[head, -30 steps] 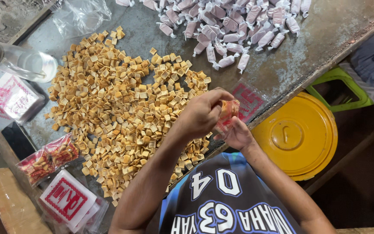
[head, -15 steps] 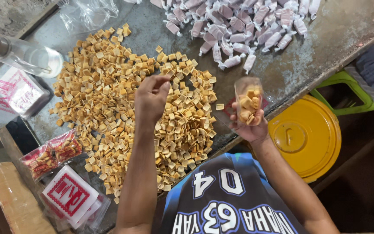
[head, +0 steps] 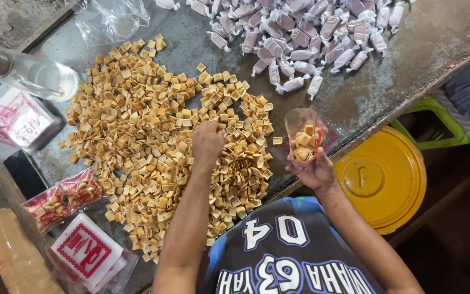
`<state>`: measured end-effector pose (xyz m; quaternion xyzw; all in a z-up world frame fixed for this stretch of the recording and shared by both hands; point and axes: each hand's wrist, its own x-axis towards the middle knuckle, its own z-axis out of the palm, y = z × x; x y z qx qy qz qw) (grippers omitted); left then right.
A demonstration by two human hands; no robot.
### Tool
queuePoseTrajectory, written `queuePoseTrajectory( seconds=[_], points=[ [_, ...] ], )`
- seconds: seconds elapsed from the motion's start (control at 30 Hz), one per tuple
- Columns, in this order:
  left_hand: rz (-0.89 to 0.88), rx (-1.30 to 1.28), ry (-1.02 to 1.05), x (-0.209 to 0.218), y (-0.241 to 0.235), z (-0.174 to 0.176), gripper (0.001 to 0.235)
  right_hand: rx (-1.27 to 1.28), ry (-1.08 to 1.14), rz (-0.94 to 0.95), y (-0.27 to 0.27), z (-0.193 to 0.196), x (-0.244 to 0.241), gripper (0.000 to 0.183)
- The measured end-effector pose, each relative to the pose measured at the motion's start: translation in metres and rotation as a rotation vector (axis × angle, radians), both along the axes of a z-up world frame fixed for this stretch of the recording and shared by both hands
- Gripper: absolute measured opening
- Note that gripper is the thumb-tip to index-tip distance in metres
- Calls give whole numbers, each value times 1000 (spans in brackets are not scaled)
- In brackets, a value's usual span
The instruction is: The person scoops small square crackers from a large pile on a table and places them into small clear plastic bags. The person fills one bag, sets it aside, and then repeats the process with a second bag.
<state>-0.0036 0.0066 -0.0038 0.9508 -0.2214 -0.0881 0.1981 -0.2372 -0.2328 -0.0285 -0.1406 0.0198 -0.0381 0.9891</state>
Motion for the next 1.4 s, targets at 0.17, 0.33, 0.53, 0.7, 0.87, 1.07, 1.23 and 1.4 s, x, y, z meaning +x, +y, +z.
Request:
queuePoseTrajectory(
  seconds=[0.17, 0.33, 0.53, 0.7, 0.87, 1.07, 1.23, 1.4],
  points=[
    [-82, -18, -8, 22, 1, -9, 14, 3, 6, 14, 6, 6, -1, 60],
    [-243, 6, -218, 44, -36, -68, 14, -5, -20, 37, 13, 22, 13, 60],
    [-158, 42, -176, 41, -43, -61, 26, 25, -36, 37, 10, 28, 7, 61],
    [-119, -25, -167, 52, -20, -69, 8, -19, 20, 54, 8, 17, 5, 63],
    [-186, 70, -196, 45, -11, -52, 12, -18, -7, 70, 9, 13, 8, 66],
    [-58, -125, 93, 41, -22, -7, 19, -26, -16, 61, 9, 21, 9, 65],
    [593, -1096, 761, 59, -41, 35, 14, -10, -8, 45, 5, 27, 5, 64],
    [145, -303, 218, 75, -63, -35, 35, -15, -15, 43, 7, 37, 8, 62]
  ],
)
